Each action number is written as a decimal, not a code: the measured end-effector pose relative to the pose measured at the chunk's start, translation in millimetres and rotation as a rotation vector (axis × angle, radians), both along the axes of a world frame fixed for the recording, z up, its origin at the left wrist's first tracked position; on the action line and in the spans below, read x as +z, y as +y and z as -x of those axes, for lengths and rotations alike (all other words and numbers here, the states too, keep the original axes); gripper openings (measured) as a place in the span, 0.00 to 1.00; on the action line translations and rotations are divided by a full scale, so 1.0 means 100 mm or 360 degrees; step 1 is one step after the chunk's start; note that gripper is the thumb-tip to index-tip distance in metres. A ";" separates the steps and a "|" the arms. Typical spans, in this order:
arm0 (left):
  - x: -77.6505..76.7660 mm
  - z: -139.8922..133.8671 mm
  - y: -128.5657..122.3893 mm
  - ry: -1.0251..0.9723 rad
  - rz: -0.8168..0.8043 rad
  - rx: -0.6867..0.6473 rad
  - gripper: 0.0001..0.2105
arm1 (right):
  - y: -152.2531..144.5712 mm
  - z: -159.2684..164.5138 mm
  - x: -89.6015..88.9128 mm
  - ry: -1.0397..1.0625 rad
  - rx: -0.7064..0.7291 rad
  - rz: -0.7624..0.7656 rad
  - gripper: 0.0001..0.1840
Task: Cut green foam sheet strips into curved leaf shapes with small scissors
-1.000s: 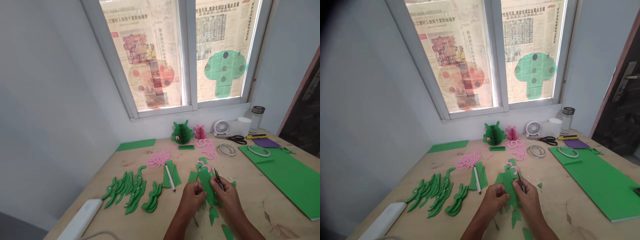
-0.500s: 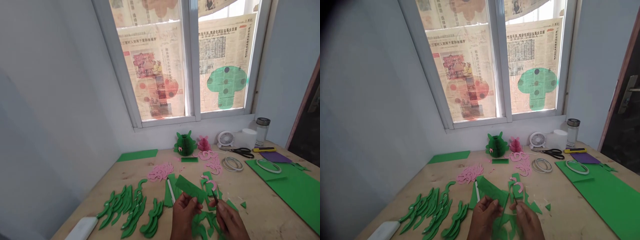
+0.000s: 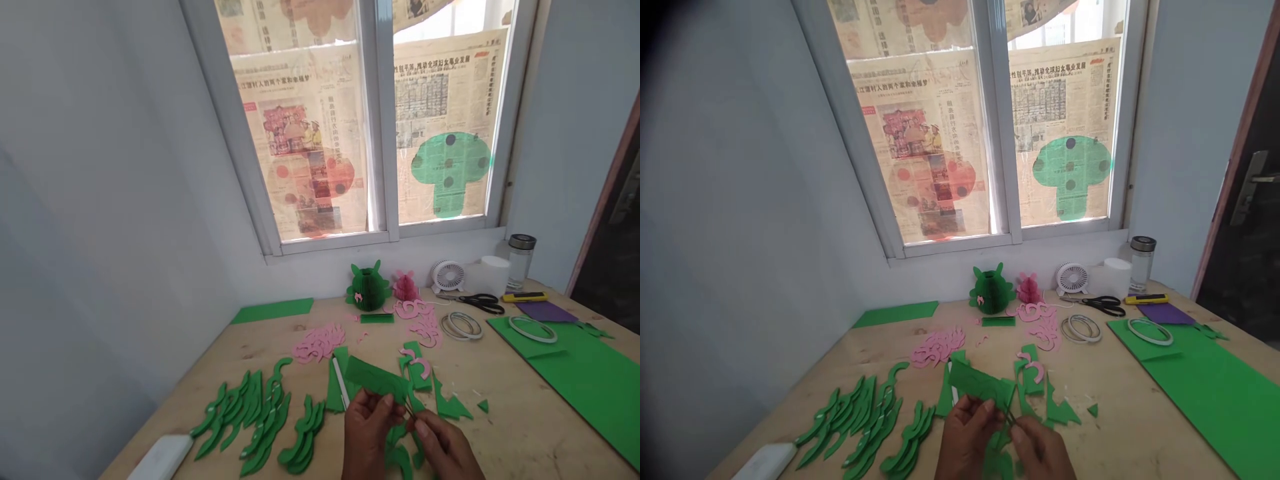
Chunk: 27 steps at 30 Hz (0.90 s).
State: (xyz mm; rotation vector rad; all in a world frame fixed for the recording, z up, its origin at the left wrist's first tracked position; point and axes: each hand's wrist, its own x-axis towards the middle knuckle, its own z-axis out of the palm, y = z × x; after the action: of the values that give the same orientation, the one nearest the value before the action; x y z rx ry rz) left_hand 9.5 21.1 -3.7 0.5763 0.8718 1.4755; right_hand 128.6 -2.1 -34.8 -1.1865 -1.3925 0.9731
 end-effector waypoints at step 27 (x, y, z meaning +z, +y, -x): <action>0.05 -0.05 -0.03 -0.0145 0.0058 0.0038 0.09 | -0.04 -0.08 0.19 0.0158 0.0138 0.0283 0.23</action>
State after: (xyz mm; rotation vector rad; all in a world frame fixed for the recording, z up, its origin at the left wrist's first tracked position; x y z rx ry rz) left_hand 14.3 18.1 1.8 0.4696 0.8348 1.4928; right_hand 136.7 -6.2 -16.0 -1.1981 -1.3084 1.2219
